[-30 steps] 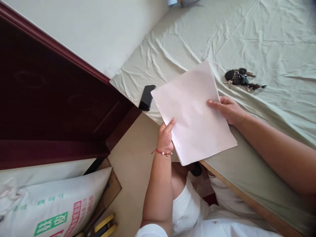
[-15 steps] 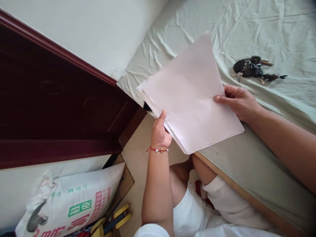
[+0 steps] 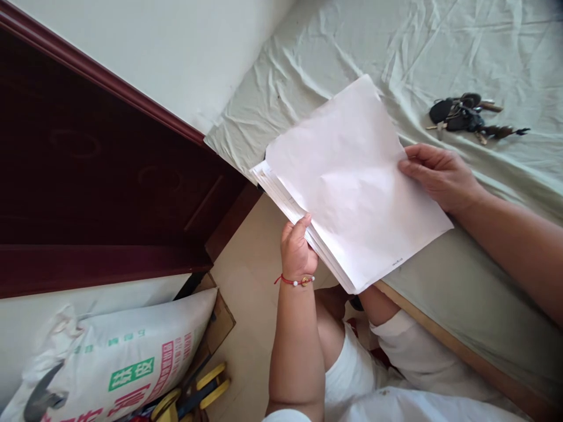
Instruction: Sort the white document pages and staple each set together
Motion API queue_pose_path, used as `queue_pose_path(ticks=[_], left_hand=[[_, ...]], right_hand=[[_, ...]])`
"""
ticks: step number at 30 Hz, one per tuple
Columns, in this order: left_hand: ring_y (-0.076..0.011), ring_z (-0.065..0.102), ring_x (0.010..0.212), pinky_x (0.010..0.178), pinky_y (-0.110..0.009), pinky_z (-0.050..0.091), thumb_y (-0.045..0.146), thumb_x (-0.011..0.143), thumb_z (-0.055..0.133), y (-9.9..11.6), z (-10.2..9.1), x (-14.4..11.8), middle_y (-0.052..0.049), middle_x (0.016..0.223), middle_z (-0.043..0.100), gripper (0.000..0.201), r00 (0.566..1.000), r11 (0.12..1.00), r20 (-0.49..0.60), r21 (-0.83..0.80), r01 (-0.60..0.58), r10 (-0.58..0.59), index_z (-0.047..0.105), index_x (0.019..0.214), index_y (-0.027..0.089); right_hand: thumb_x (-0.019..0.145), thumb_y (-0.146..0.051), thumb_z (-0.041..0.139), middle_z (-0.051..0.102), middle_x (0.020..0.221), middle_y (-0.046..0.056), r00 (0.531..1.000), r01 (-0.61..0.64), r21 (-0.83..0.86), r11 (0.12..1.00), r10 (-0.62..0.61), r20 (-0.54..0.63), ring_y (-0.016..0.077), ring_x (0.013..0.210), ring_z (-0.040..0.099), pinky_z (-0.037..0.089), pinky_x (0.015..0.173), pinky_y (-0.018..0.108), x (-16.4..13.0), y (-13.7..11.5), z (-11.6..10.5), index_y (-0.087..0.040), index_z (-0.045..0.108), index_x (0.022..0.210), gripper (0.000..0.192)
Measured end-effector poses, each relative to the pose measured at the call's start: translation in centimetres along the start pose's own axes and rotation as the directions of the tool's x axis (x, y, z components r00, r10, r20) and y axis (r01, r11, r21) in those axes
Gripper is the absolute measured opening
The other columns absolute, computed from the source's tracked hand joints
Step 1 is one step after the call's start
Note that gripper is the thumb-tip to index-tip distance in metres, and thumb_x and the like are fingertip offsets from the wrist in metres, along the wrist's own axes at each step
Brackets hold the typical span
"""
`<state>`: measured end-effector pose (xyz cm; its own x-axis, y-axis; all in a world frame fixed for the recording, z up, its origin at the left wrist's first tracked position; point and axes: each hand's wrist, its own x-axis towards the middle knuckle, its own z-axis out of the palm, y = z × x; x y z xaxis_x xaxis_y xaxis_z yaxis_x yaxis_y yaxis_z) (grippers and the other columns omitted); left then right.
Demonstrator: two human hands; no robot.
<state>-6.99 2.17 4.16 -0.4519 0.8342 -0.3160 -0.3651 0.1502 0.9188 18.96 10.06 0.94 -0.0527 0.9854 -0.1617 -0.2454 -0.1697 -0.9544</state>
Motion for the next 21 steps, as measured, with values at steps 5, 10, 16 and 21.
queue_pose_path(ticks=[5,10,16,21], left_hand=[[-0.0237,0.076,0.1,0.102,-0.041,0.056,0.029,0.06,0.092,0.2,0.1,0.2,0.001,0.081,0.075,0.03,0.997,0.998,-0.077,-0.068,-0.01,0.005,0.071,0.08,0.02],[-0.0269,0.076,0.105,0.104,-0.043,0.055,0.03,0.06,0.092,-0.1,0.4,0.3,-0.001,0.083,0.078,0.03,1.0,1.0,-0.005,0.006,0.03,-0.03,0.072,0.08,0.02],[-0.0314,0.075,0.119,0.112,-0.047,0.054,0.033,0.058,0.096,-0.2,0.7,0.7,-0.008,0.101,0.084,0.038,0.998,0.999,0.06,0.028,0.023,-0.025,0.079,0.089,0.019],[-0.0324,0.075,0.122,0.112,-0.047,0.055,0.029,0.058,0.097,-0.1,0.5,0.8,-0.009,0.105,0.085,0.04,0.999,1.0,0.044,-0.015,0.024,-0.023,0.08,0.093,0.019]], right_hand=[[0.086,-0.014,0.08,0.07,0.08,-0.002,0.971,0.116,-0.014,0.993,-0.116,-0.211,0.0071,0.064,0.055,0.048,0.061,0.019,0.5,0.2,0.2,-0.021,0.076,0.084,0.008],[0.074,-0.035,0.097,0.073,0.083,0.0,0.996,0.04,0.029,0.999,-0.037,-0.08,0.0128,0.067,0.061,0.052,0.057,0.023,0.1,-0.6,-0.1,-0.022,0.075,0.089,0.029],[0.076,-0.032,0.093,0.078,0.088,0.003,0.999,-0.038,0.048,0.998,0.039,-0.024,0.0156,0.068,0.066,0.056,0.059,0.027,0.0,-0.8,-0.2,-0.021,0.079,0.095,0.026],[0.082,-0.012,0.075,0.074,0.08,0.002,0.956,-0.029,0.265,0.964,0.104,-0.273,0.0133,0.067,0.065,0.059,0.073,0.031,1.3,-1.6,-0.9,-0.019,0.072,0.081,0.008]])
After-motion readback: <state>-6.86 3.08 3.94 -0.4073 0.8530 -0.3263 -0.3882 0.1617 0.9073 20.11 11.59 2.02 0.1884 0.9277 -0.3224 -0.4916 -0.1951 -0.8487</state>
